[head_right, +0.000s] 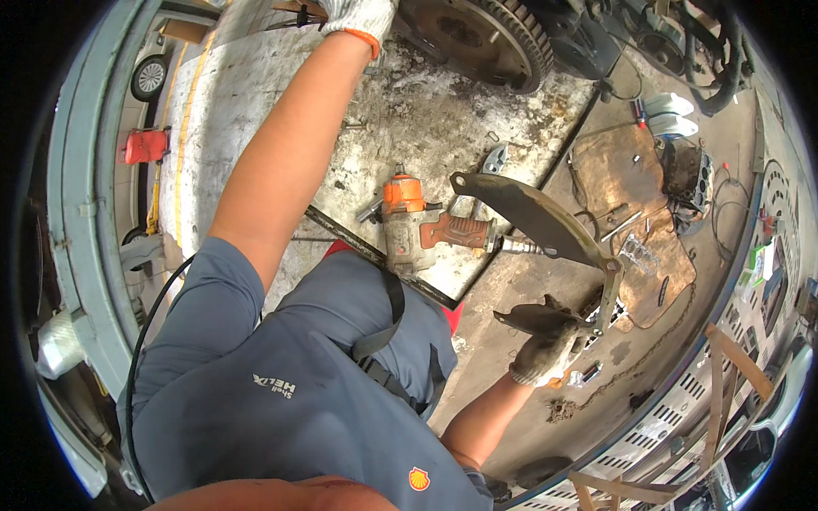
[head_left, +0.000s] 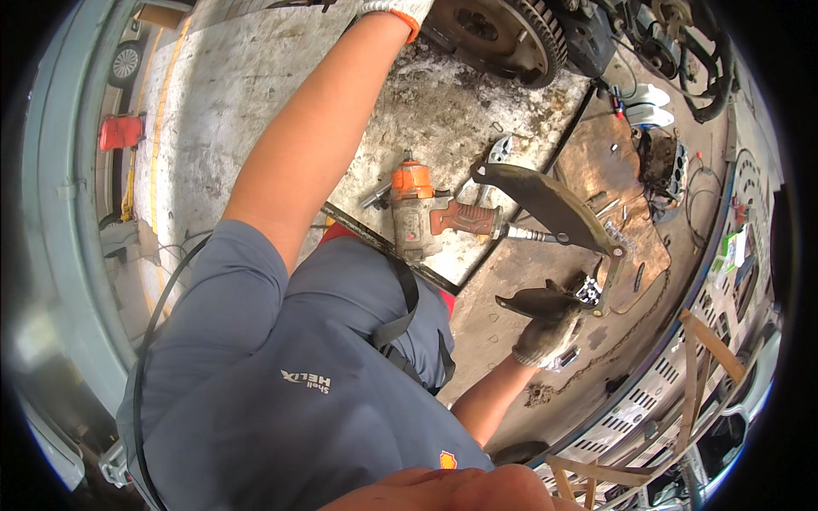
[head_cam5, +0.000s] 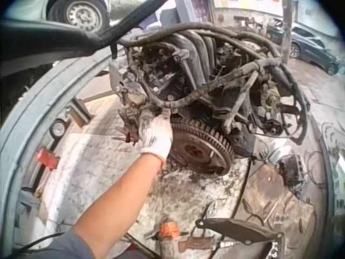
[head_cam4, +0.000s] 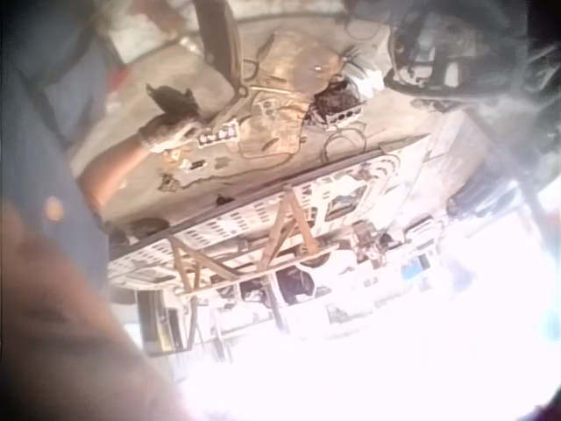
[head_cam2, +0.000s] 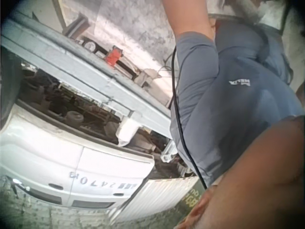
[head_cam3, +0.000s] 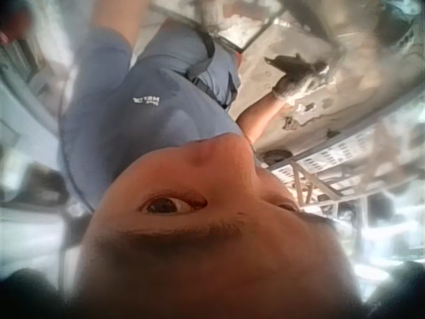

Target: The person uses a power impact wrench to remove bolts from a car engine mounted on a stand, then handles a metal engine cover and other components. The person places the removed parts on the floor and continues working on the engine assembly.

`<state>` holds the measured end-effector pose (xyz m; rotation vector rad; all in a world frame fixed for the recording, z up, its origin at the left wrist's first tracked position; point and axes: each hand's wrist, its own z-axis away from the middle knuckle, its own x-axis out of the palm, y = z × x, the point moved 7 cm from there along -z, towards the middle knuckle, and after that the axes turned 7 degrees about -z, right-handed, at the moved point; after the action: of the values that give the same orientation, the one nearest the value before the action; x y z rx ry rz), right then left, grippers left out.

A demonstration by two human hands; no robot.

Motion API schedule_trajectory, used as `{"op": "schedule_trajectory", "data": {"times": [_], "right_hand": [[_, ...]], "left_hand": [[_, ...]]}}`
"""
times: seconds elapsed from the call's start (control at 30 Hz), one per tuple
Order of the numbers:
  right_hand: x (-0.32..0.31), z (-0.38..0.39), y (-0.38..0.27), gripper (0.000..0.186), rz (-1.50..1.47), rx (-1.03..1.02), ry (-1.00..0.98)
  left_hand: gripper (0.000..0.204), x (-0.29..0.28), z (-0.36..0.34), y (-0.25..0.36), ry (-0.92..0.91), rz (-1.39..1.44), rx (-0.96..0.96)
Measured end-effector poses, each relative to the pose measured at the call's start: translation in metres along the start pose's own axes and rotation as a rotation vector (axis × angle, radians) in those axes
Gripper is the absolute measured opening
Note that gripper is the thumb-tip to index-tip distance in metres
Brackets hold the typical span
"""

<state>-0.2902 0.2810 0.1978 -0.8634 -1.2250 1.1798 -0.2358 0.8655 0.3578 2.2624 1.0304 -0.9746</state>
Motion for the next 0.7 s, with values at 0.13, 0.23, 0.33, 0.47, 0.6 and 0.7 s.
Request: {"op": "schedule_trajectory", "data": {"times": [0.13,0.23,0.33,0.47,0.6,0.7], "right_hand": [[0.006,-0.003,0.000,0.039,-0.028,0.038,-0.017],[0.012,-0.002,-0.001,0.039,-0.085,0.095,0.027],[0.012,-0.004,0.005,0.044,-0.110,0.092,0.043],[0.016,-0.009,0.002,0.038,-0.195,0.099,0.097],[0.022,-0.016,-0.006,0.038,-0.265,0.056,0.146],[0.034,-0.024,-0.014,0.028,-0.315,0.109,0.152]], "left_hand": [[0.055,-0.001,-0.006,-0.019,-0.006,-0.071,-0.067],[0.050,-0.010,-0.006,-0.010,0.018,-0.100,0.048],[0.043,-0.015,-0.005,-0.008,0.054,-0.015,0.033],[0.042,-0.027,0.001,-0.017,0.005,0.283,-0.233],[0.048,-0.037,-0.001,-0.015,-0.140,0.314,-0.253],[0.056,0.017,-0.005,-0.044,-0.448,-0.264,0.065]]}}
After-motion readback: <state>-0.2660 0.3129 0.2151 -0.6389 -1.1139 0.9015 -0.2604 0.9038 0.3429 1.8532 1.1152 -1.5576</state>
